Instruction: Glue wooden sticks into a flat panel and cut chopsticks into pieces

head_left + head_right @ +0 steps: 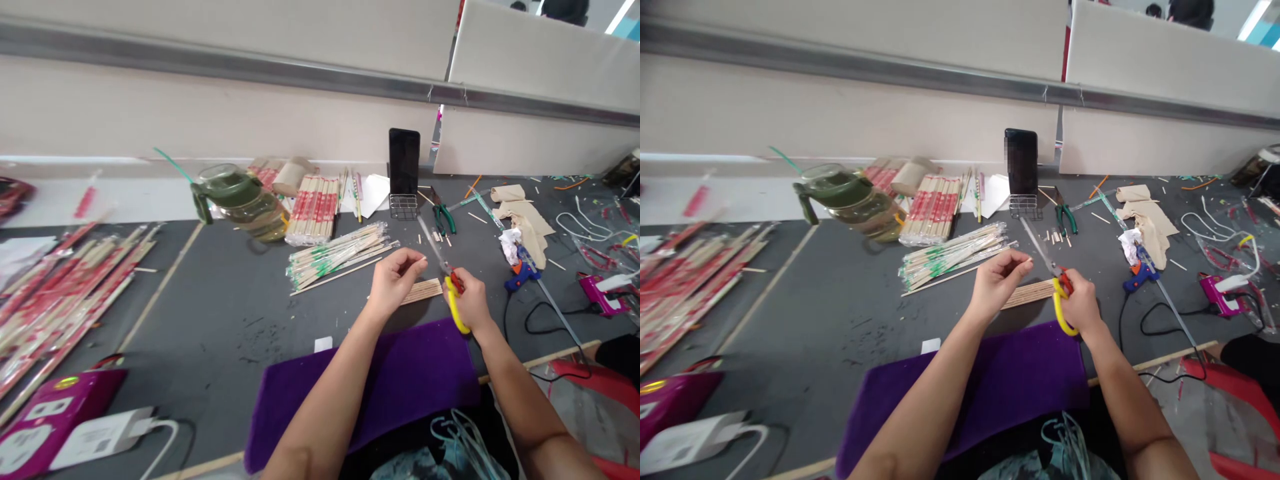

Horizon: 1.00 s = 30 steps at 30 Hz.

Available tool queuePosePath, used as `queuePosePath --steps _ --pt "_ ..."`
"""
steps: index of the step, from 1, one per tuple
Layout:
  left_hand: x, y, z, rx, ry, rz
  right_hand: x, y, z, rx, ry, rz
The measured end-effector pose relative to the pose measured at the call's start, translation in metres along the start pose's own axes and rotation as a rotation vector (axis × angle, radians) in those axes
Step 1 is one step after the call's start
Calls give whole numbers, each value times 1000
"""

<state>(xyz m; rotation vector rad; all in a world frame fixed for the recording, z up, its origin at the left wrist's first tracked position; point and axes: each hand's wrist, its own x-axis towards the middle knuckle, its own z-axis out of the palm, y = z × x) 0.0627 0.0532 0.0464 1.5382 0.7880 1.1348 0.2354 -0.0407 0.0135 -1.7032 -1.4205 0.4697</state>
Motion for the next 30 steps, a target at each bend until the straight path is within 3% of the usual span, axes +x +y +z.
queuePosePath --steps 4,13,22,27,30 --pt "0 -1 -1 -17 17 -5 3 5 -2 45 87 73" --pt "4 1 -7 22 50 123 14 16 -7 -370 177 130" --pt "2 10 -11 69 54 29 21 25 -22 -775 -48 217" --pt "5 3 -13 360 3 -85 20 24 -29 -786 -159 191" --pt "7 -6 -14 512 -69 -106 19 24 -32 -787 -149 175"
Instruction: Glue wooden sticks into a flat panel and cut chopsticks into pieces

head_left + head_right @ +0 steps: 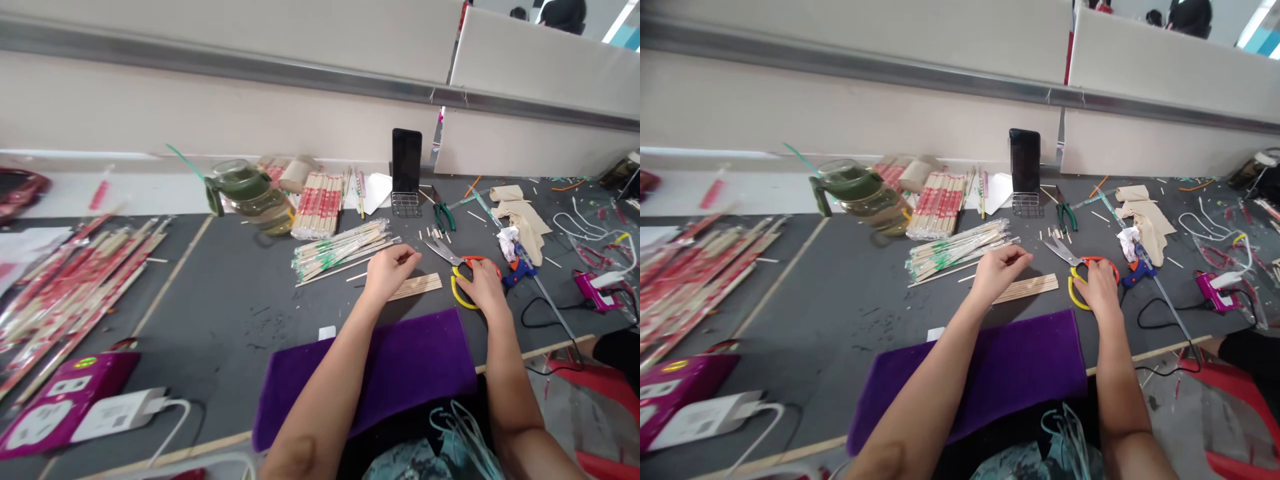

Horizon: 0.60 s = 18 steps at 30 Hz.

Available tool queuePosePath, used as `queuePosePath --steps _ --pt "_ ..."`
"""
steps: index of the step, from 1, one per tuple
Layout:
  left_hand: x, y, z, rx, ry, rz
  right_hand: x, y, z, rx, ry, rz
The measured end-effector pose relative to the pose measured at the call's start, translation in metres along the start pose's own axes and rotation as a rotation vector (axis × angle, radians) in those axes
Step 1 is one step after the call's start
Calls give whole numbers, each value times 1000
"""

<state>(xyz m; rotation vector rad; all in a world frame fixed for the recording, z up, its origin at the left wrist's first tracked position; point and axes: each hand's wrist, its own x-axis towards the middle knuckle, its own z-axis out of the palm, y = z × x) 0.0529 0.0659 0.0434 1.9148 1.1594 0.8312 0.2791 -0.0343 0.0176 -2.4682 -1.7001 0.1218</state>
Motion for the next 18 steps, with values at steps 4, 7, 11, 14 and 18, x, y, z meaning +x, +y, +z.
queuePosePath --steps 4,7,11,14,18 --pt "6 -15 5 -50 -83 152 -2 -4 -9 52 112 2" --pt "9 -24 8 -59 -89 208 -2 -16 -18 280 164 -133" --pt "9 -24 8 -67 -96 223 3 -47 -25 545 158 -311" --pt "7 -17 6 -84 -112 246 9 -67 -25 663 122 -388" --pt "6 -11 0 -89 -179 265 14 -66 -21 678 144 -414"
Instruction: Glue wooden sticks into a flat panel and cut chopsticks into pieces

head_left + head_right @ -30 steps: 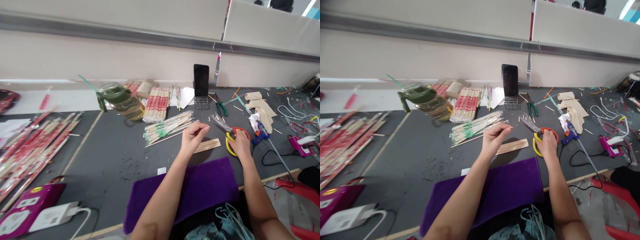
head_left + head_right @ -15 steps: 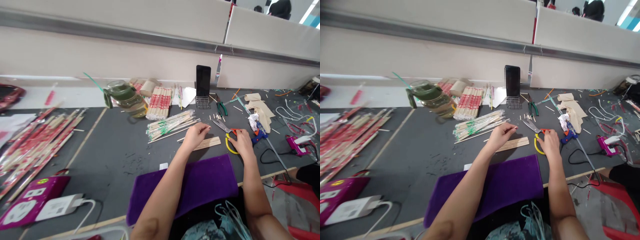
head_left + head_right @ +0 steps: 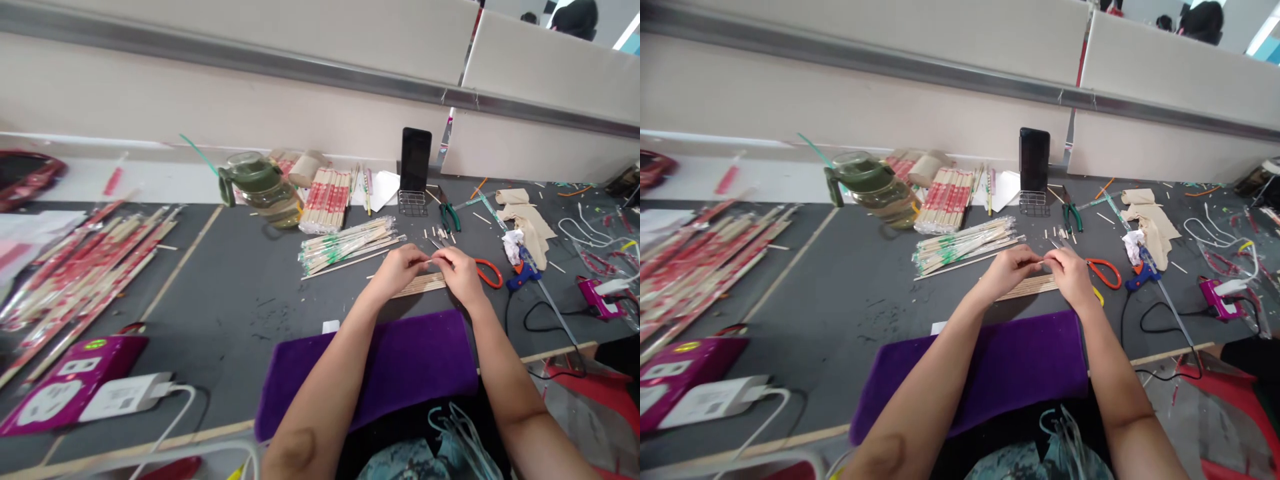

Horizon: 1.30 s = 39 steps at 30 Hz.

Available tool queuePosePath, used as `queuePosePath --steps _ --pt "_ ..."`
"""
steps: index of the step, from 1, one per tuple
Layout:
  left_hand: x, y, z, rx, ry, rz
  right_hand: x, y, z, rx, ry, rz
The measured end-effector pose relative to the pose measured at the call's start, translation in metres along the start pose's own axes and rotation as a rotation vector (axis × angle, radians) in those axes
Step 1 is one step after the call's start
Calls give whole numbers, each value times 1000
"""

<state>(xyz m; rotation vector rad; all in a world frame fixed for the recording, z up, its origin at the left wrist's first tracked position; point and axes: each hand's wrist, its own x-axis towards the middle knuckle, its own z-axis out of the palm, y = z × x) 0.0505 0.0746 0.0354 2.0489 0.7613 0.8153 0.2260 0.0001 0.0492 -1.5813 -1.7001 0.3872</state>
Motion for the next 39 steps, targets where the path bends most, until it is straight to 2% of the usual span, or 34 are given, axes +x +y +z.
queuePosePath --steps 3,8,16,22,28,32,39 --pt "-3 -5 -12 37 -63 -43 -3 14 -6 -44 19 42" --pt "-16 -28 -34 162 -157 -213 -4 28 -5 -187 -61 10" --pt "-40 -44 -58 156 -68 -336 -3 38 10 -258 -175 -26" --pt "-51 -51 -78 208 -97 -405 -5 40 7 -326 -214 -15" --pt "-52 -54 -78 220 -144 -380 -7 42 3 -408 -211 48" --pt "-49 -50 -74 220 -166 -331 -7 41 3 -418 -231 35" --pt "-48 -44 -73 209 -197 -338 -7 37 1 -424 -264 43"
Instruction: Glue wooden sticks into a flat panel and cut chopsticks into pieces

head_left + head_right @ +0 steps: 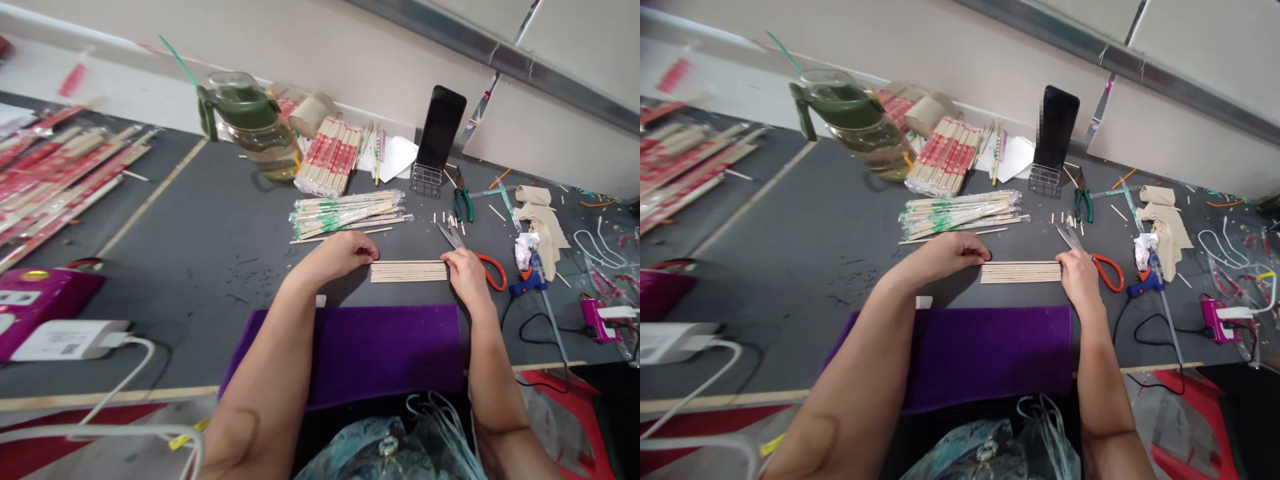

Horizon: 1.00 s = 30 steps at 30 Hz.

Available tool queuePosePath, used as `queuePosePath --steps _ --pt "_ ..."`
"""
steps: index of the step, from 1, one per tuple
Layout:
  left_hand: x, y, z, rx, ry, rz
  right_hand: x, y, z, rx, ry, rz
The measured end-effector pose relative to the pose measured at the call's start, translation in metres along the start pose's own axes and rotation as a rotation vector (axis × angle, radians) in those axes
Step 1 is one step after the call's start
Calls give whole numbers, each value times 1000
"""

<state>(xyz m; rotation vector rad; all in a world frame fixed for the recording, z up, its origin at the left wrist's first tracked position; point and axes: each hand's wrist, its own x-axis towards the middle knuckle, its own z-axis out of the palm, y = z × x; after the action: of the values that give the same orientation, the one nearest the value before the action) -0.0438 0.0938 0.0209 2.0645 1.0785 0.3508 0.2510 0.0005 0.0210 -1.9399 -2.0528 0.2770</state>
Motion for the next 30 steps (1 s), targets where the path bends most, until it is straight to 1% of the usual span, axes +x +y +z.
queuePosePath --steps 7,17,26,30 --pt "-3 5 -4 -19 -22 -17 -1 1 0 27 12 4" --pt "-5 12 -5 47 -35 -42 -1 3 -1 40 -3 -1" --pt "-5 12 -5 54 -38 -41 -1 3 -1 53 11 3" --pt "-5 12 -7 100 -67 -42 -2 3 0 65 27 -2"
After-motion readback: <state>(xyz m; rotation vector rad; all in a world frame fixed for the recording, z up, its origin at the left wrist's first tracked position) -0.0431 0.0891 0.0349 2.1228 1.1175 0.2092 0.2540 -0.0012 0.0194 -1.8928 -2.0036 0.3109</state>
